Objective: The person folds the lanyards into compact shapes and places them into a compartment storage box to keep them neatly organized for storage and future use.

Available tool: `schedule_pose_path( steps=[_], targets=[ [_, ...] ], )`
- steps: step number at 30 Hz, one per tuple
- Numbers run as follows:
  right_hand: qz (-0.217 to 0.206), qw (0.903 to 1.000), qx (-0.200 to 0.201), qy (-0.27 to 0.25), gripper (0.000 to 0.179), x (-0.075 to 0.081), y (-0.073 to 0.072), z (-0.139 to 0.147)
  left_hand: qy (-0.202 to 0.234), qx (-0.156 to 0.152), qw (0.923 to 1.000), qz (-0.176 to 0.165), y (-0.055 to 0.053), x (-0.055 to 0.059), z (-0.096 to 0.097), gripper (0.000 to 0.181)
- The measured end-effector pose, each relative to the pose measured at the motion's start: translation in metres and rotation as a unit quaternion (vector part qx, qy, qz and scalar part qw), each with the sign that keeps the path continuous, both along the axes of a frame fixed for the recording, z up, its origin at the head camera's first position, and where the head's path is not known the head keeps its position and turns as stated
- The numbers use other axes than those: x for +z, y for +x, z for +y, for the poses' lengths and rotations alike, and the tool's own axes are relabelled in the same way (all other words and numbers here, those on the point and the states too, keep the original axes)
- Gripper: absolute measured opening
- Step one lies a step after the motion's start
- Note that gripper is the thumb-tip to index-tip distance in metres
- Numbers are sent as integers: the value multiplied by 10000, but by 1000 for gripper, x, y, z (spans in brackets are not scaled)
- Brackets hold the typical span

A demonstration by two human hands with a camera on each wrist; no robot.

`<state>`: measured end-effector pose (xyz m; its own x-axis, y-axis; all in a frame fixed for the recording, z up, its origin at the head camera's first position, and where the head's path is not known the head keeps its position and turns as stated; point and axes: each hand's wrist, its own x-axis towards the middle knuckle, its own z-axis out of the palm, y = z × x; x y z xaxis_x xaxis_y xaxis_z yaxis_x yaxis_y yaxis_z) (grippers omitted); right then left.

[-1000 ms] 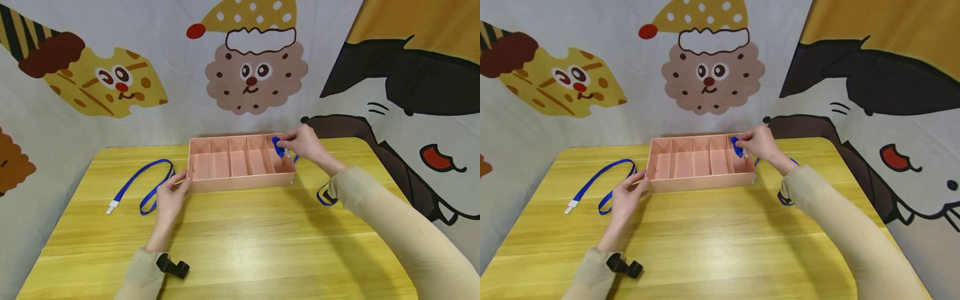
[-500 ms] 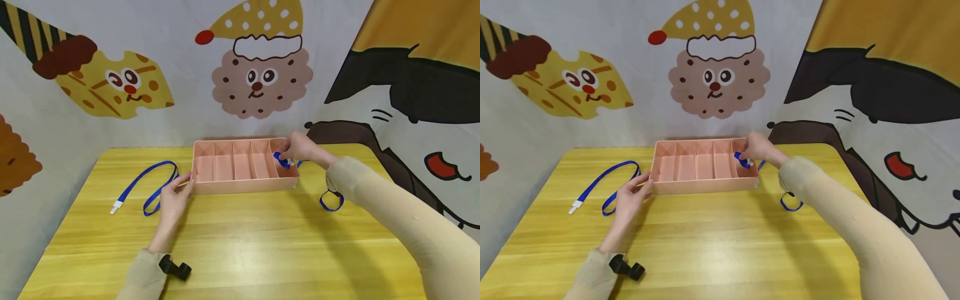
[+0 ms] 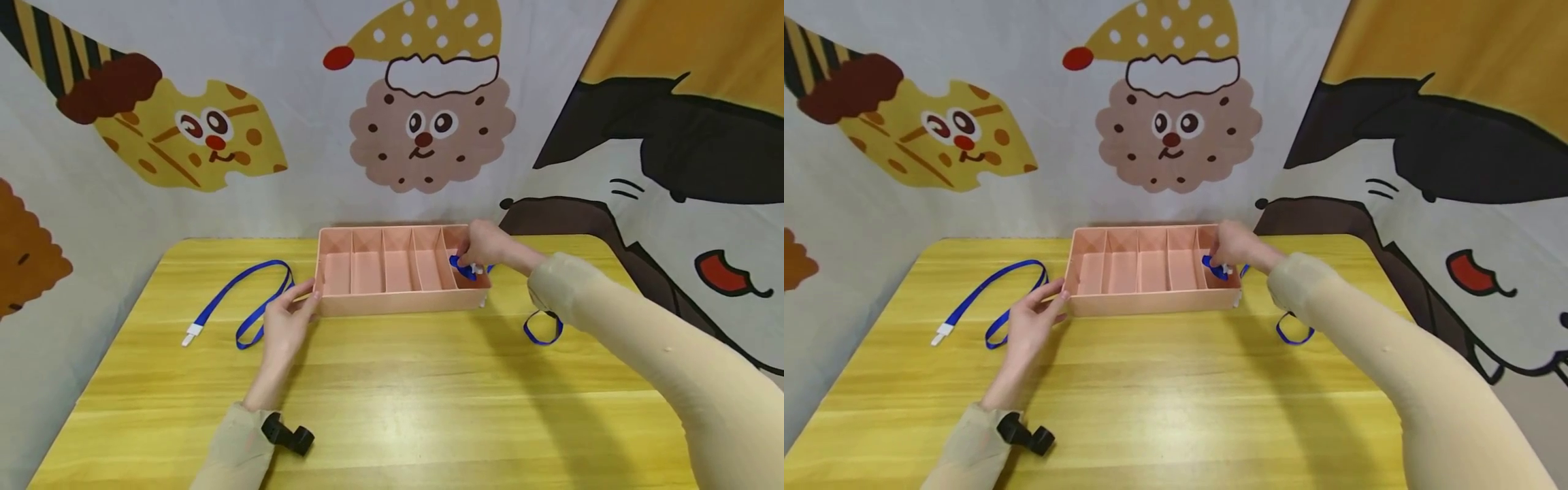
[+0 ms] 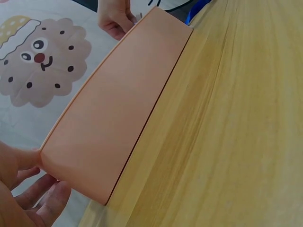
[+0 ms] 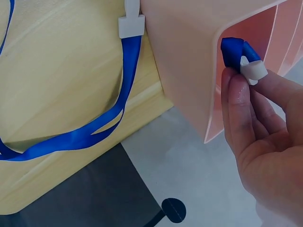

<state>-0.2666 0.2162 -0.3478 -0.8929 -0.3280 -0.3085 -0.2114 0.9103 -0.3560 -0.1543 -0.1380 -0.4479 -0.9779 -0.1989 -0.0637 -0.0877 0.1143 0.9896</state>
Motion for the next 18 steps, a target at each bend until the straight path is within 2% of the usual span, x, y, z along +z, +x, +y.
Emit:
schedule_pose_path(
  steps=[10,18],
  targets=[
    [-3,9998,54,198,13,0,-1,-4,114,9,9999,29,-1,0,0,36],
    [-396,9991,-37,112,12,-3,-3,-3,116,-3,9999,21,-1,-1,-1,38]
  ],
)
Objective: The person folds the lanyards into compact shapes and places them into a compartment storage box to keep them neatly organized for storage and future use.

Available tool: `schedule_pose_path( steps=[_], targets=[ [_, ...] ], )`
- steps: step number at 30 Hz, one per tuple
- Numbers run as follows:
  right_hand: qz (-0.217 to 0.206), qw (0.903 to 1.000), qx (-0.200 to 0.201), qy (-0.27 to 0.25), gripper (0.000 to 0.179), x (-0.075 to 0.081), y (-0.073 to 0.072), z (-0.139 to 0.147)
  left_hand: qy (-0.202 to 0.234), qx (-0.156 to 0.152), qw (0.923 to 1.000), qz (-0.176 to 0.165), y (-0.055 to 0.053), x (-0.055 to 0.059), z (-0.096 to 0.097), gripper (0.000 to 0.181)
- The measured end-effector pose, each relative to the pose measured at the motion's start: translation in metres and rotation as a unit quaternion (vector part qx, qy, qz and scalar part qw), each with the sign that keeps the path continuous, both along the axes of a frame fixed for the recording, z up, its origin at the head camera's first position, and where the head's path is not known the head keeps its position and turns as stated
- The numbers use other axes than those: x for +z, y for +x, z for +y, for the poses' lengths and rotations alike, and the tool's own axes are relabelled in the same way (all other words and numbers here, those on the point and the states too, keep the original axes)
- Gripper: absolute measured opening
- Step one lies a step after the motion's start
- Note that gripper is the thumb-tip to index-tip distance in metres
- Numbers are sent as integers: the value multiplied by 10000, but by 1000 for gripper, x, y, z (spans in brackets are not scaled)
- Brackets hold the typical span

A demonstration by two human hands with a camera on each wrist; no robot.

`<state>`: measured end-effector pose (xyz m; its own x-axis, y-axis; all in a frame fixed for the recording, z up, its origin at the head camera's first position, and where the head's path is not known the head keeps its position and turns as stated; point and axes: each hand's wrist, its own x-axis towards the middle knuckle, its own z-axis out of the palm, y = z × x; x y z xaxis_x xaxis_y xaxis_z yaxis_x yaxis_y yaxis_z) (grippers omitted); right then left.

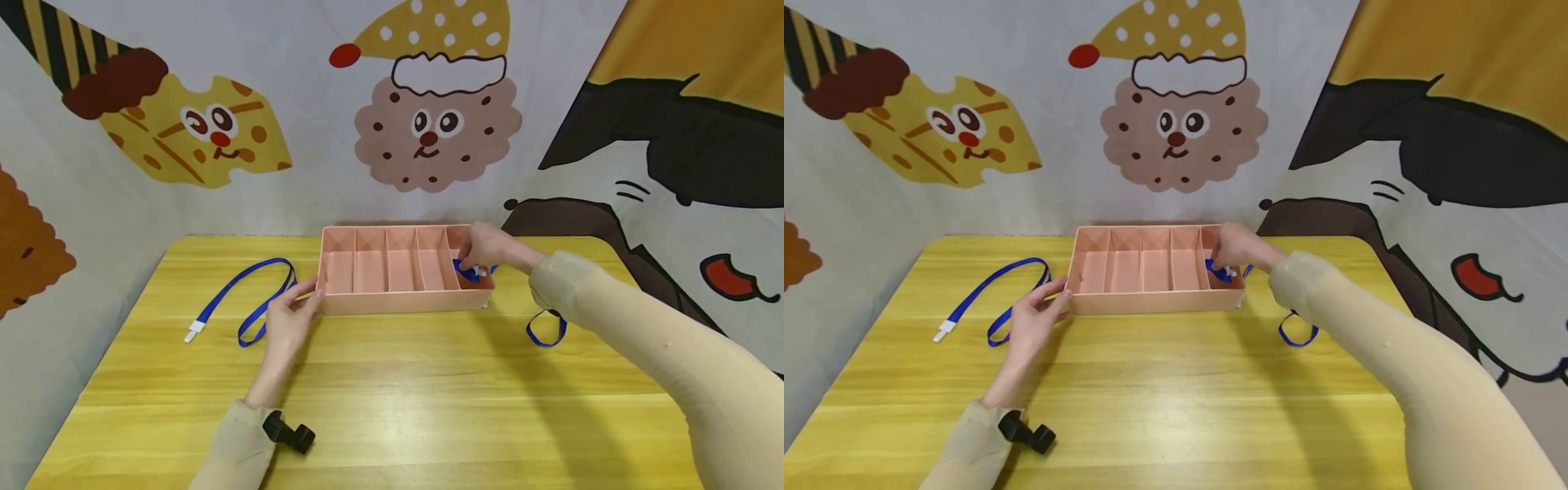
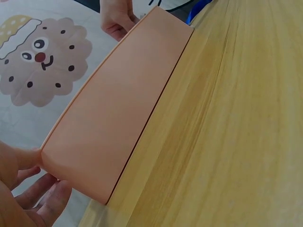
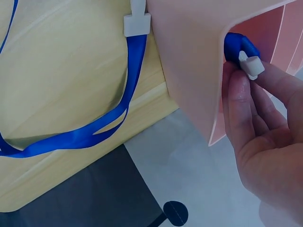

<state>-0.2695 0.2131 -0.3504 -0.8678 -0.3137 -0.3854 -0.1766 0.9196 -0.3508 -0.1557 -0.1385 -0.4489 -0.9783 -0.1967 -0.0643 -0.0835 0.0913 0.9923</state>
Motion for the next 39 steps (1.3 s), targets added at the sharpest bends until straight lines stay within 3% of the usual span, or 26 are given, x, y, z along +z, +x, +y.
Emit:
schedule_pose_path(
  steps=[5,16,25,39],
  targets=[
    [-97,9999,75,-98,11,1,-3,0,-38,-7,10000,-20,0,0,-1,38],
    [-499,9964,-179,-658,13,-3,0,5,-78,-1,10000,-6,-2,-1,0,37],
    [-468,9957,-182,-783,14,-7,-1,4,-104,36,9999,-26,-2,-1,-1,37],
    [-315,9977,-155,-573,11,-13,1,0,-139,19,9999,-10,-1,-1,-2,37]
  ],
)
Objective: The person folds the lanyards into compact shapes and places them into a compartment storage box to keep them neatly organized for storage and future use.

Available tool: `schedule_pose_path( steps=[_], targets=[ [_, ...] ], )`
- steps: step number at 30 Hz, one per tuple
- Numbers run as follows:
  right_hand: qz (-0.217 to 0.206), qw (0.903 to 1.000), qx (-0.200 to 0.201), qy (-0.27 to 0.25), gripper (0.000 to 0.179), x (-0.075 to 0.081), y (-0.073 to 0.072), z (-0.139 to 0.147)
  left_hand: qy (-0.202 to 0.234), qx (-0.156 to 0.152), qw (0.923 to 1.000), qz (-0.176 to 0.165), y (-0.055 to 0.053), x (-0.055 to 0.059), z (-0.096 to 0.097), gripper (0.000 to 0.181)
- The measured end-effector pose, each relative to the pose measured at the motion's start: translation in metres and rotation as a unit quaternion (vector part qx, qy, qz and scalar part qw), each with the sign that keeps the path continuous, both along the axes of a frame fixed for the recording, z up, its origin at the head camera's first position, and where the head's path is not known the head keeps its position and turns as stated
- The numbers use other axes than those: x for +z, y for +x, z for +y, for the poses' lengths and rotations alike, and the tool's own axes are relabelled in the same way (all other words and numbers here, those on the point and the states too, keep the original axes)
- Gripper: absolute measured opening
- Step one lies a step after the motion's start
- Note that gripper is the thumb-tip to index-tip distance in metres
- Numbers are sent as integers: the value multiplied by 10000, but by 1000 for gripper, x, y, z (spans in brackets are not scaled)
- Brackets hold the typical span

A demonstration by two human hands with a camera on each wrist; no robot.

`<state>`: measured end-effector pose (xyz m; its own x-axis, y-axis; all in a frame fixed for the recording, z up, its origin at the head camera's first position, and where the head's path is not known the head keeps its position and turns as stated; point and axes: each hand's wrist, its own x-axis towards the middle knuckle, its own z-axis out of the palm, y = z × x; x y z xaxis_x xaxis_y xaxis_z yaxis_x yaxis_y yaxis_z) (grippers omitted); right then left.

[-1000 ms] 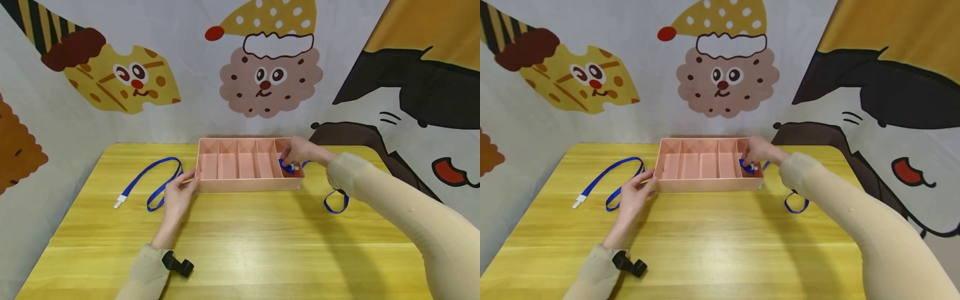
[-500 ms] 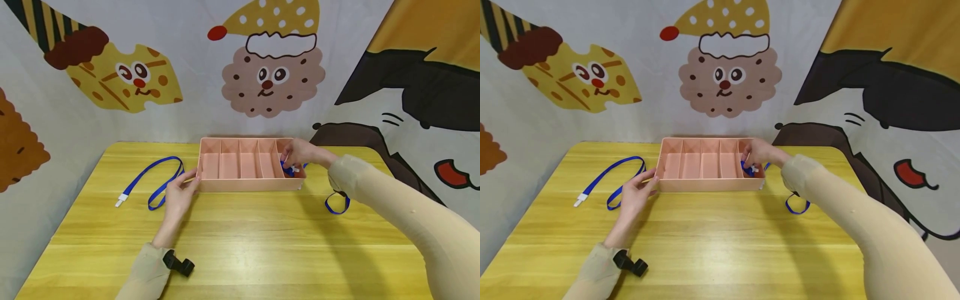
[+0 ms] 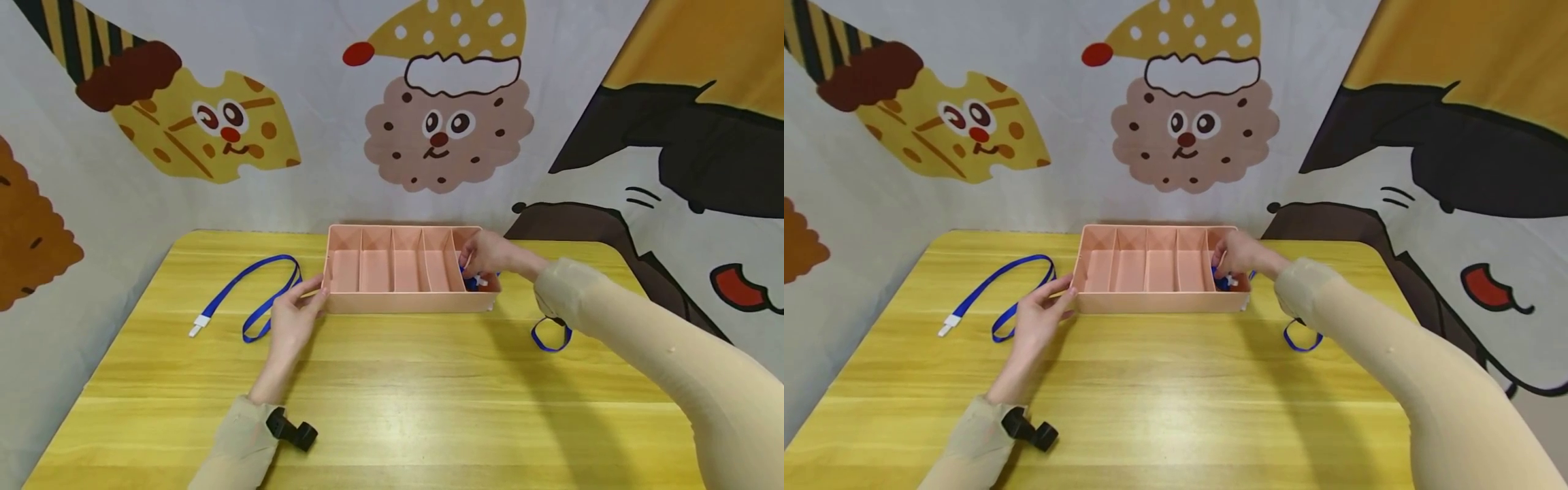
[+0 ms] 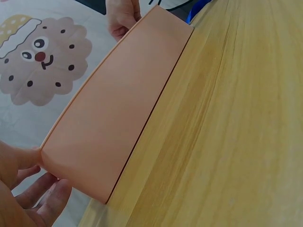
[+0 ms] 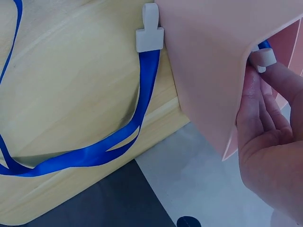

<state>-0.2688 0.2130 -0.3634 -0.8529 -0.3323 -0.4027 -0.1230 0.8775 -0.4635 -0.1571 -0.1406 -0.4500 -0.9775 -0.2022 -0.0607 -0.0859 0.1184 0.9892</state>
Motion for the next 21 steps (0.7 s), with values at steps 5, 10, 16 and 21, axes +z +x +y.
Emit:
schedule_pose_path(
  steps=[5,10,16,21],
  targets=[
    [159,9998,104,88,12,-2,1,0,-6,-11,10000,12,0,0,-1,37],
    [352,9989,250,182,10,-5,0,-1,-12,-2,10000,17,-1,0,0,37],
    [551,9963,460,473,9,-4,0,-2,10,-6,10000,27,-1,0,0,37],
    [828,9948,518,292,16,0,3,5,-15,-28,10000,15,0,0,0,37]
  ],
)
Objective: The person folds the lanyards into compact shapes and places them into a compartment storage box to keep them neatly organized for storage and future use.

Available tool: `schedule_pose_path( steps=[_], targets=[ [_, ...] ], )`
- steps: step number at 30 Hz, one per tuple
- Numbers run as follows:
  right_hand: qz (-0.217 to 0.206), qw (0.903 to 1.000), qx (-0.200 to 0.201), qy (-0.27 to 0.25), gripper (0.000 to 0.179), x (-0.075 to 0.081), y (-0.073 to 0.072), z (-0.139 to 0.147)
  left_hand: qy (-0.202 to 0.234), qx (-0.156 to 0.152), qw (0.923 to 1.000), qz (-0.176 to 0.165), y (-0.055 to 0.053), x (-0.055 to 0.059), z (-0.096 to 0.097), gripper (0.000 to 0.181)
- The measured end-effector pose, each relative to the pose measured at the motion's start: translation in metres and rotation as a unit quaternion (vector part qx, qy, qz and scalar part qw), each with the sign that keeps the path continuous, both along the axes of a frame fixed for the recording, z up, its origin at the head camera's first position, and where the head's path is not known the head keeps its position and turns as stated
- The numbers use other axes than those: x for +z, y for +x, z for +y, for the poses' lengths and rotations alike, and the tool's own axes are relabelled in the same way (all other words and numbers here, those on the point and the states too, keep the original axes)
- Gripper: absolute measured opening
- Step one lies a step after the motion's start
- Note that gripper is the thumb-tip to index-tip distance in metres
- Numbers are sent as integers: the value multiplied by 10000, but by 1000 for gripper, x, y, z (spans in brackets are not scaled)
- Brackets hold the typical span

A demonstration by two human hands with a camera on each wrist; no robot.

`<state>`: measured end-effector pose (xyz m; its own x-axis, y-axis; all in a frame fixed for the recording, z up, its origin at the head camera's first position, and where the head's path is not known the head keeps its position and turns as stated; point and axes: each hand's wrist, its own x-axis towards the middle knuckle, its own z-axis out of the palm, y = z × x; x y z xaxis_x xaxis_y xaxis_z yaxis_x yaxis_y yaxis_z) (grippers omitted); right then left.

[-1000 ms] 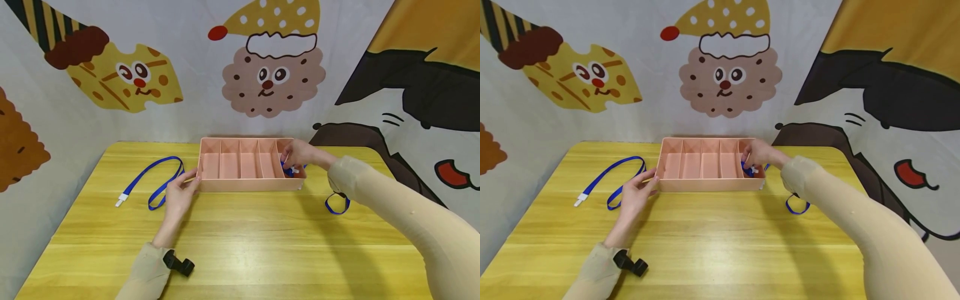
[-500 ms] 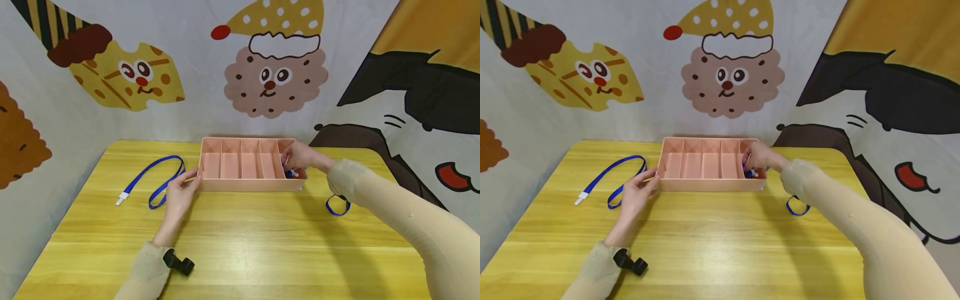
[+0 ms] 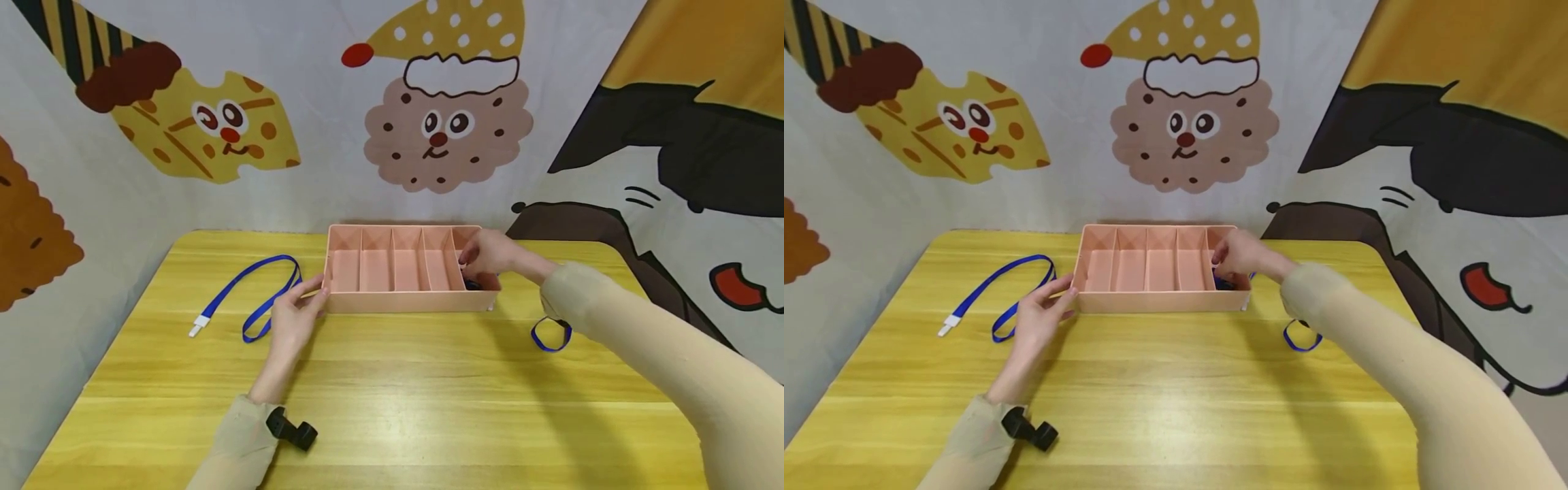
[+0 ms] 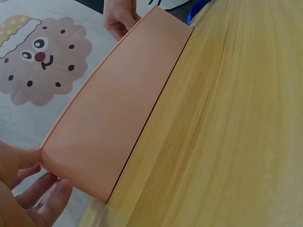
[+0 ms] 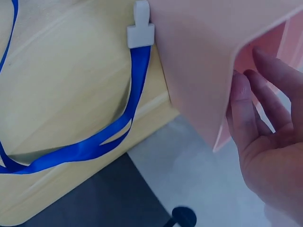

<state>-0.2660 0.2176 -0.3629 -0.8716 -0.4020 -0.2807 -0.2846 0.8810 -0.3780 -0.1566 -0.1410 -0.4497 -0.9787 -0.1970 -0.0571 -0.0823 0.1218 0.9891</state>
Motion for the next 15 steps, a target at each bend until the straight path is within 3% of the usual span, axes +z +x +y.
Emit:
schedule_pose_path(
  steps=[6,9,13,15],
  targets=[
    [403,9977,-125,-534,23,10,9,19,-175,25,9998,17,1,0,2,37],
    [729,9946,-155,-717,26,14,17,28,-741,26,9971,172,3,0,3,37],
    [962,9911,-316,-861,36,16,30,45,-1505,88,9866,625,9,5,7,43],
    [989,9897,-431,-943,41,16,37,56,-1658,88,9821,892,13,10,11,47]
  ],
)
